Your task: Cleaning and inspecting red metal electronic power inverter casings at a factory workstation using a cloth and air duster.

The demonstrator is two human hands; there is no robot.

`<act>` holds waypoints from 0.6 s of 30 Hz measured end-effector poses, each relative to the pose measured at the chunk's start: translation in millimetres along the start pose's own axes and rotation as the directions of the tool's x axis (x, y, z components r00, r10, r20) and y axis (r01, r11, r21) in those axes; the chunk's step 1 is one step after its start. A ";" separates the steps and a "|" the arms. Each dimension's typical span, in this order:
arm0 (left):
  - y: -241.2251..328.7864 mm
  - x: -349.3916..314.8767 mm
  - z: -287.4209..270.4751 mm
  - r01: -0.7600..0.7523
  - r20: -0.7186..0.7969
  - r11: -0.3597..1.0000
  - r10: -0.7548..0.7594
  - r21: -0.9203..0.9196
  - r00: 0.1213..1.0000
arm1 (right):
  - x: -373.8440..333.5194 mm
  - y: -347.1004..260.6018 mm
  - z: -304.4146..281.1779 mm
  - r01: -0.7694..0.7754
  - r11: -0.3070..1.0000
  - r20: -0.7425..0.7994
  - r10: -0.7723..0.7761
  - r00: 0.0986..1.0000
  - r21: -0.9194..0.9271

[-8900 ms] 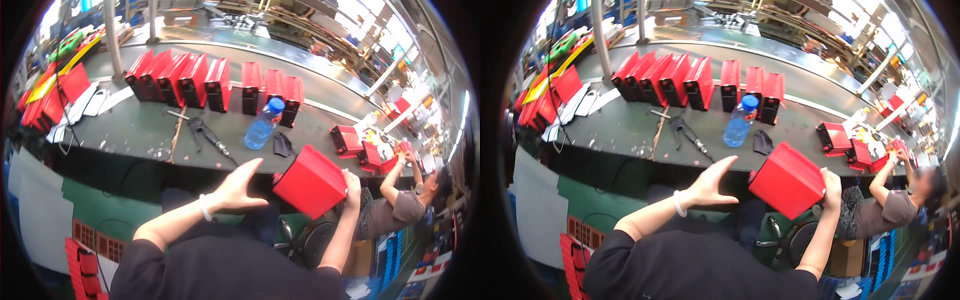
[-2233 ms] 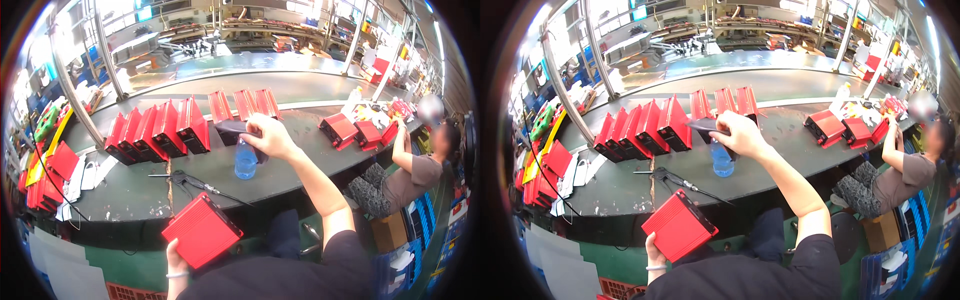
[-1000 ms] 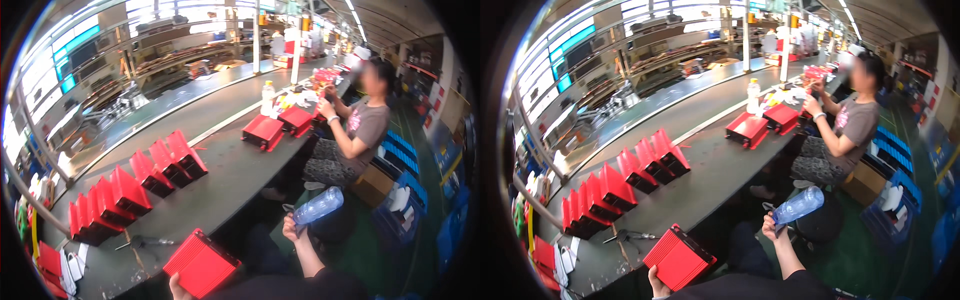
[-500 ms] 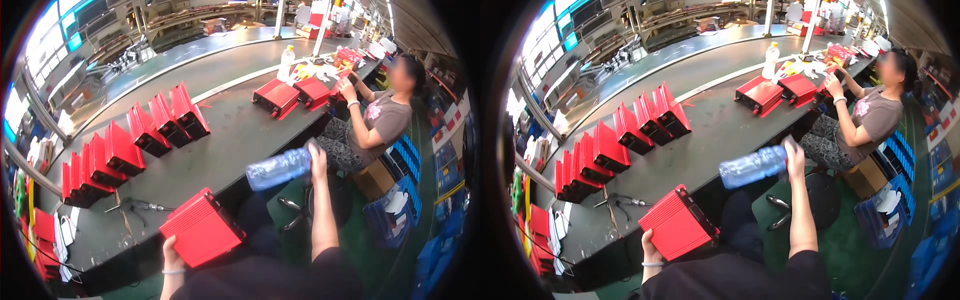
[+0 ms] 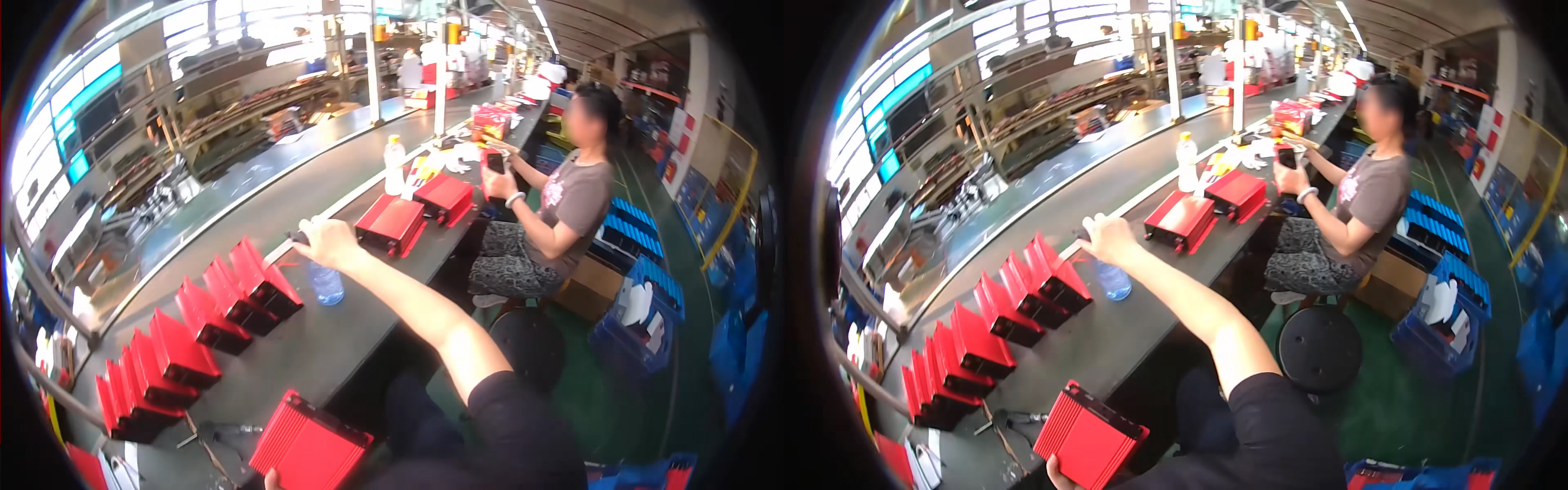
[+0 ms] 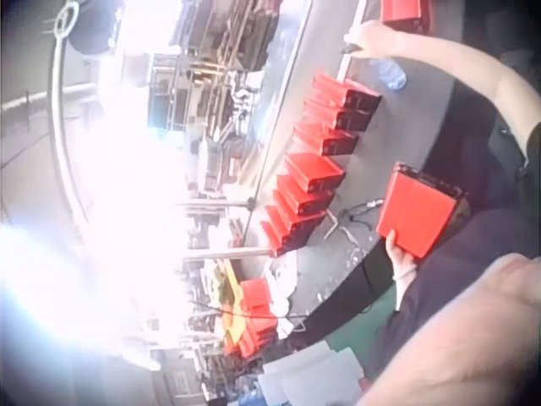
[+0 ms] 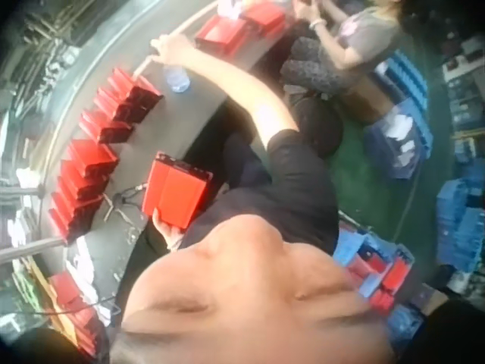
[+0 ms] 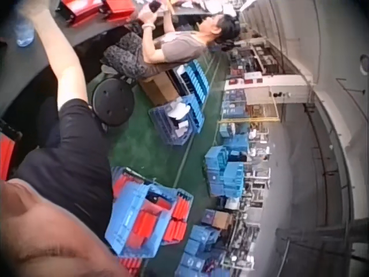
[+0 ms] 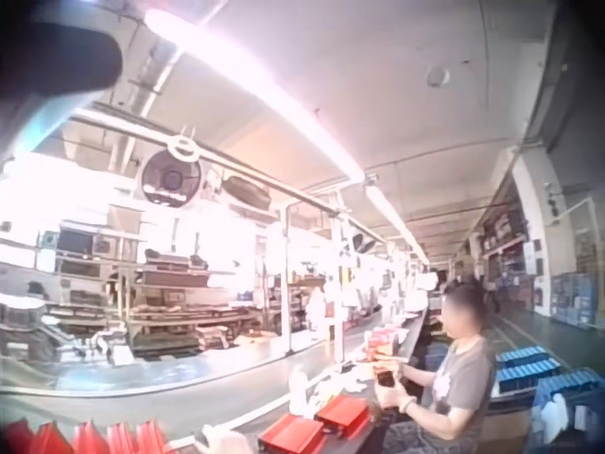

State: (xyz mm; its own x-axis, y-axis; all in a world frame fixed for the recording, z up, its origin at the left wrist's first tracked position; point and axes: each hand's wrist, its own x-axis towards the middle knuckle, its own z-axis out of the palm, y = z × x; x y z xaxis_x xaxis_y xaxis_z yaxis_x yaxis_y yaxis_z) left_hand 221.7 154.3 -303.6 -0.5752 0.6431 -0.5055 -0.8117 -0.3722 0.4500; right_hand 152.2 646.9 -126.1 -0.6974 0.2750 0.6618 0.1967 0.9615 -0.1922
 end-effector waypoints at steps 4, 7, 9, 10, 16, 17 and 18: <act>6.3 15.2 -9.9 0.047 0.025 0.999 -0.048 0.026 0.999 | 2.2 9.0 -2.4 -0.010 1.000 0.011 0.009 1.000 0.021; 6.3 26.8 -22.5 -0.018 0.063 0.992 0.010 0.127 0.998 | 1.8 16.1 -12.4 0.010 1.000 0.002 -0.010 1.000 0.016; 8.7 27.3 -8.6 0.008 0.019 0.995 -0.010 0.100 1.000 | -3.0 19.0 -20.8 -0.021 0.993 -0.092 0.032 0.995 0.117; 10.1 26.2 9.3 0.018 -0.022 0.998 -0.016 0.067 1.000 | -4.9 23.7 -20.8 -0.014 0.978 -0.198 0.057 0.978 0.208; 12.2 13.2 43.2 -0.110 0.031 0.994 0.111 -0.024 0.993 | -81.2 -3.3 -59.2 -0.170 0.448 -0.069 0.470 0.880 0.878; 10.9 9.6 48.1 -0.154 0.126 0.983 0.166 -0.096 0.978 | -107.6 -14.3 -59.7 -0.263 0.254 0.107 0.497 0.861 0.931; 13.1 14.2 40.5 -0.198 0.150 0.978 0.205 -0.061 0.967 | -132.4 -27.1 -62.5 -0.338 -0.064 0.325 0.492 0.808 0.939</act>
State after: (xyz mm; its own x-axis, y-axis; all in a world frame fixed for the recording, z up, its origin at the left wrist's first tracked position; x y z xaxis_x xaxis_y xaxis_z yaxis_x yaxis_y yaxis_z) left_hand 207.0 185.6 -275.1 -0.7073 0.6463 -0.2863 -0.6868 -0.5323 0.4950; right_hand 282.2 584.6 -163.3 -0.6904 0.6938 0.2051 -0.4236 -0.1579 -0.8920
